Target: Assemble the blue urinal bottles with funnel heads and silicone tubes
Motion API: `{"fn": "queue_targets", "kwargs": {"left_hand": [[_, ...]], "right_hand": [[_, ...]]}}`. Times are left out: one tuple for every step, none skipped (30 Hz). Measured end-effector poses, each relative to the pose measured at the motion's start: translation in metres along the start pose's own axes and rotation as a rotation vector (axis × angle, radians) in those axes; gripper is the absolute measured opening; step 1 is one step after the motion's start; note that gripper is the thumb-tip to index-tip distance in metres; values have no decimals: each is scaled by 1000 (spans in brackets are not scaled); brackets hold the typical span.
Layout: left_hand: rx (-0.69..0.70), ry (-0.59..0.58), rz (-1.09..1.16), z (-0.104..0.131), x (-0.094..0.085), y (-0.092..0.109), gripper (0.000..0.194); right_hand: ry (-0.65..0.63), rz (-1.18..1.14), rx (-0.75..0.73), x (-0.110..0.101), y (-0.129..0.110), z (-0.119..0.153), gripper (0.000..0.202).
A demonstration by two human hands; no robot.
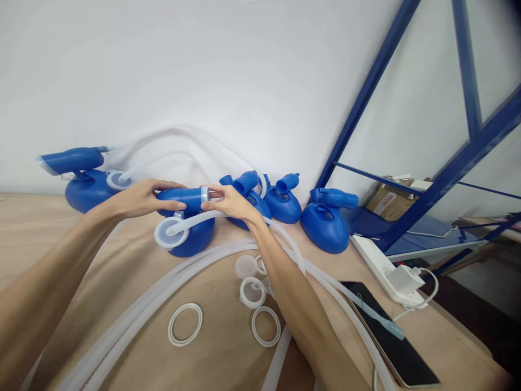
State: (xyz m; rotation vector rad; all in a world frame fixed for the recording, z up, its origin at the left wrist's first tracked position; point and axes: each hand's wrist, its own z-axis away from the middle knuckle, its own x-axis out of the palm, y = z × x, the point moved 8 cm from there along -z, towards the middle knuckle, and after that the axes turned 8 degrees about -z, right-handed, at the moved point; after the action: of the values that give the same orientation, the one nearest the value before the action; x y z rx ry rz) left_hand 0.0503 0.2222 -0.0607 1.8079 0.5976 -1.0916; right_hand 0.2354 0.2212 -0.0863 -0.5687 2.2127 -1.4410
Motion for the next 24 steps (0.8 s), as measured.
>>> {"fn": "queue_targets", "kwargs": {"left_hand": [[-3,-3,-4,-1,1,0,93],[-6,-11,-7,-1,2,1,92],[-7,-18,-3,-1,4,2,91],[-7,-24,5,-1,5,3,90],[-5,-30,14,-1,6,3,89],[-2,-34,24,-1,7,4,87],[3,-36,35,-1,7,4,86],[8,-37,44,-1,7,4,85],[9,-38,50,-1,8,3,85],[8,-36,53,-1,7,1,84],[4,-31,53,-1,7,0,84],[-3,-26,53,-1,6,-2,85],[-12,-22,52,-1,5,-4,87],[-26,-19,54,0,5,-6,89],[-41,-16,58,1,4,-9,92],[-56,-14,67,2,3,-11,94],[-70,-11,74,3,2,-13,95],[-84,-7,80,4,1,-16,96],[-94,0,81,5,0,-18,97],[-102,7,81,6,-2,-20,97],[-108,14,81,7,-3,-23,97],[-116,22,82,7,-4,-25,97],[-123,28,85,8,-4,-27,97],[-125,30,91,8,-4,-29,96]], "right_hand": [[20,-14,1,-2,3,0,66],[48,-24,2,-5,7,0,70],[74,-29,6,-9,10,1,74],[88,-30,15,-11,14,1,78],[88,-25,32,-13,17,2,82],[74,-14,57,-15,20,3,86],[50,2,86,-15,24,4,89],[22,15,113,-16,27,4,90],[-6,23,132,-16,29,5,88],[-30,22,139,-17,31,5,84],[-51,9,136,-17,32,4,79],[-70,-11,127,-16,33,3,72],[-84,-35,113,-15,35,2,66],[-88,-57,96,-13,36,0,60],[-84,-71,76,-12,38,-2,54],[-73,-75,55,-10,40,-4,49],[-52,-71,30,-9,42,-6,44],[-23,-60,6,-7,44,-8,40],[12,-46,-15,-6,46,-10,36],[49,-35,-29,-6,48,-11,33],[86,-35,-35,-6,51,-12,30],[116,-49,-32,-6,53,-12,29],[137,-76,-24,-6,56,-13,30],[150,-112,-14,-6,59,-13,31]]}}
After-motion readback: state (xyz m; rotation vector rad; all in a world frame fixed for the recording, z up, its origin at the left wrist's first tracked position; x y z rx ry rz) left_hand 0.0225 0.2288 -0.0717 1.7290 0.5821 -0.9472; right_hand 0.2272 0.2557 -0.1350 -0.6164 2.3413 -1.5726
